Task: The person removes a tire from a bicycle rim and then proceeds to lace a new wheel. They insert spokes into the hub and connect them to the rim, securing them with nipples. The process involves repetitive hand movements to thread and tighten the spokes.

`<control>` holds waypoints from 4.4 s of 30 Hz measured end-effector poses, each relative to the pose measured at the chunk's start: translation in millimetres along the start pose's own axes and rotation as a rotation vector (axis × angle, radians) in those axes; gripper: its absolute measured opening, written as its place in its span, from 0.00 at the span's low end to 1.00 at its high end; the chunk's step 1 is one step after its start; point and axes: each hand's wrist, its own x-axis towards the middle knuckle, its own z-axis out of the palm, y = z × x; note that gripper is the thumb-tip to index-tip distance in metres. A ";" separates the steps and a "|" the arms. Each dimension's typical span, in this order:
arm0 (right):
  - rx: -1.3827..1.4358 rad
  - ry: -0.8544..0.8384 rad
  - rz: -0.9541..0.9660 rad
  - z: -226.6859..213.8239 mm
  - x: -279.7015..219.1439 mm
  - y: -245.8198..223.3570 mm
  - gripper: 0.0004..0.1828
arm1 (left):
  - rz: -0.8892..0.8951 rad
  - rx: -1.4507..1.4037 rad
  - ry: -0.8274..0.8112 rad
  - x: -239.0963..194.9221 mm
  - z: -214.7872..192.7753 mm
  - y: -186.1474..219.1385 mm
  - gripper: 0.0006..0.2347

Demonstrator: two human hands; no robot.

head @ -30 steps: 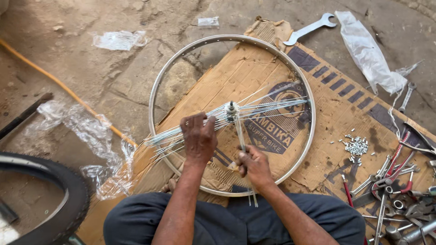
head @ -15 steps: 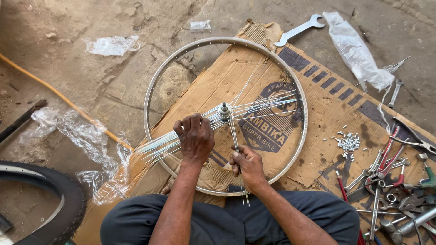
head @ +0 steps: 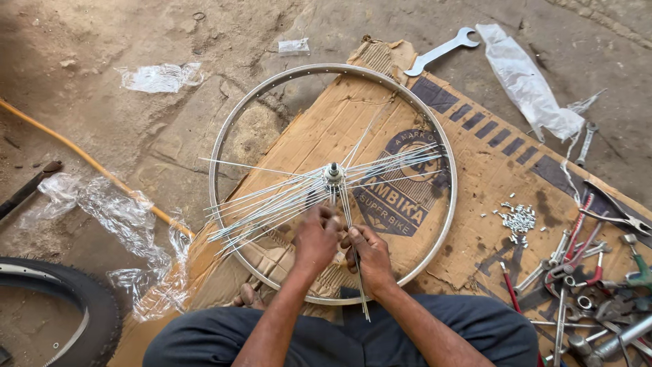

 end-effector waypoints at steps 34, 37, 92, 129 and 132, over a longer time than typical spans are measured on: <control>0.071 -0.046 0.111 -7.3 10.2 9.3 0.22 | -0.283 0.209 -0.083 -2.9 -16.7 17.5 0.20; 0.081 -0.021 0.116 -15.3 17.9 10.7 0.21 | -0.026 -0.013 0.117 -5.6 -2.2 5.0 0.18; -1.028 -0.222 -0.436 -43.3 8.7 -4.3 0.13 | 0.234 0.758 -0.656 -71.0 -9.6 -38.0 0.11; -0.991 -0.202 -0.150 3.8 22.8 -120.1 0.14 | 0.035 -0.220 -0.791 -55.6 -86.6 25.4 0.35; -1.012 -0.196 -0.129 11.3 11.5 -122.9 0.13 | -0.010 -0.223 -0.785 -57.6 -90.5 33.1 0.39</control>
